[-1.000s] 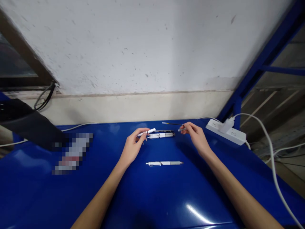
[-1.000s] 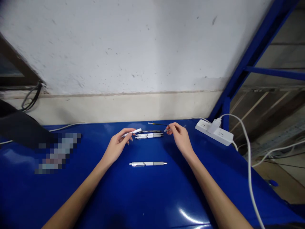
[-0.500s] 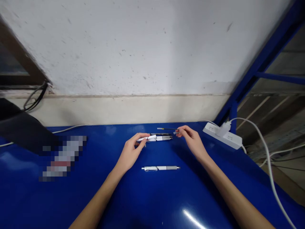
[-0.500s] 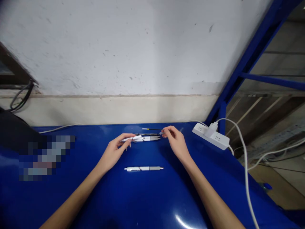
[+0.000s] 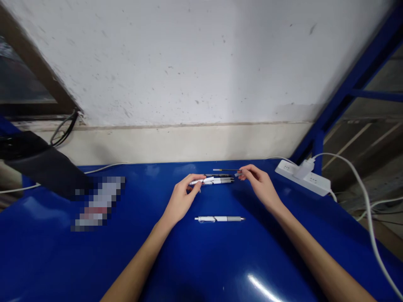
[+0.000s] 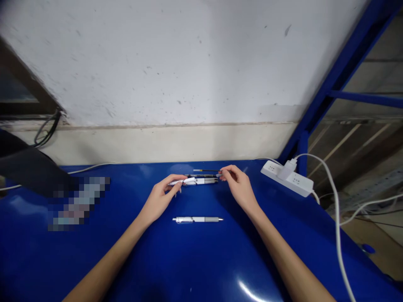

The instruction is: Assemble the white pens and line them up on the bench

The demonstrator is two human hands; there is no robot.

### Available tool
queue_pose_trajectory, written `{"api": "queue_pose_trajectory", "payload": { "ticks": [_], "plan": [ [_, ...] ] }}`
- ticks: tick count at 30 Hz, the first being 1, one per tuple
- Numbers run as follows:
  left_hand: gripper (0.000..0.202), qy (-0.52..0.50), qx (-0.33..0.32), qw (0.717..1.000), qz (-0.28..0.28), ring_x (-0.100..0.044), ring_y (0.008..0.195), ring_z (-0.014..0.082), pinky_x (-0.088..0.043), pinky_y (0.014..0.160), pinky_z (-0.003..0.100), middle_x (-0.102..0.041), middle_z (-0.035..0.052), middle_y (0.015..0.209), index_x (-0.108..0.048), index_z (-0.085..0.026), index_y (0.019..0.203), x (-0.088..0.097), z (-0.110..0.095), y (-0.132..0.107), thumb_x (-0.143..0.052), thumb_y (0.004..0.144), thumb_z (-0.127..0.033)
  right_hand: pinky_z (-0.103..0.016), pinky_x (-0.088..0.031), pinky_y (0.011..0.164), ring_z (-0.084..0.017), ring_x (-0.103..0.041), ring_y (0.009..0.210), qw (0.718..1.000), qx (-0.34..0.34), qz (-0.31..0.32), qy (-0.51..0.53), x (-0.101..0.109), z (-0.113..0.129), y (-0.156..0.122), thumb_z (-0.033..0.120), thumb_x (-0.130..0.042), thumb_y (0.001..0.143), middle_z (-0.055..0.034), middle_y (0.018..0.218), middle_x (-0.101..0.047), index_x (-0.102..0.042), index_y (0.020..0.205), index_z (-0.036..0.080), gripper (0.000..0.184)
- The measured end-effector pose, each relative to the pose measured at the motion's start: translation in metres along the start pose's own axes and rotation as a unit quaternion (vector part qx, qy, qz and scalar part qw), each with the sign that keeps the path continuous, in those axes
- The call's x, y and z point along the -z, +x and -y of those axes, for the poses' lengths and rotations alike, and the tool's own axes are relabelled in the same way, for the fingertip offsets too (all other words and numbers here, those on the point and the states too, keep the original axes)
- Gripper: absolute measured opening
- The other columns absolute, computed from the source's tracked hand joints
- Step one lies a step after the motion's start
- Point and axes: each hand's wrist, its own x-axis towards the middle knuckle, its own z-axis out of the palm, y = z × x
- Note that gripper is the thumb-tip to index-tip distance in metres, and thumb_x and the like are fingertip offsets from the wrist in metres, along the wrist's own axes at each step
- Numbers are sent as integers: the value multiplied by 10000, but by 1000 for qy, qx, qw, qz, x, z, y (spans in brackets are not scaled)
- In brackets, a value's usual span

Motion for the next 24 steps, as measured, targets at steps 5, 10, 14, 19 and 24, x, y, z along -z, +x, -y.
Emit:
{"api": "queue_pose_trajectory", "payload": {
  "ticks": [5,10,14,19,24],
  "plan": [
    [257,-5,-4,1000,0,-701,921,204,-539,849,315,-755,51,1176,-749,-250,1178,-1,1,0,-573,1016,-345,-374,-507,853,-241,-702,875,1000,-4,6,2,0,-1,0,494,-618,948,-66,910,-742,-689,904,212,293],
    [256,-3,3,1000,-3,-703,938,210,-541,852,314,-757,59,1165,-753,-239,1167,-1,-1,0,-580,1004,-335,-358,-495,846,-228,-691,858,1000,-1,7,17,1,-3,1,478,-617,954,-50,875,-728,-685,848,216,291],
    [251,-2,0,1000,0,-707,958,217,-544,856,317,-756,60,1176,-753,-241,1158,-2,0,0,-579,1001,-331,-346,-488,813,-214,-671,815,1000,0,-2,26,1,-4,2,489,-618,958,-52,867,-725,-683,790,209,333],
    [258,3,-4,1000,7,-710,939,212,-548,844,312,-759,58,1169,-754,-246,1166,-2,1,0,-572,1008,-339,-334,-476,771,-198,-647,753,999,-15,-15,33,2,-5,2,507,-620,965,-36,806,-692,-692,762,204,372],
    [257,-1,-10,1000,3,-710,917,208,-555,829,313,-761,61,1159,-751,-238,1165,-1,0,2,-573,1006,-335,-326,-474,745,-185,-626,703,997,-32,-18,63,1,0,0,536,-635,952,-39,782,-675,-694,725,192,416]
  ]
}}
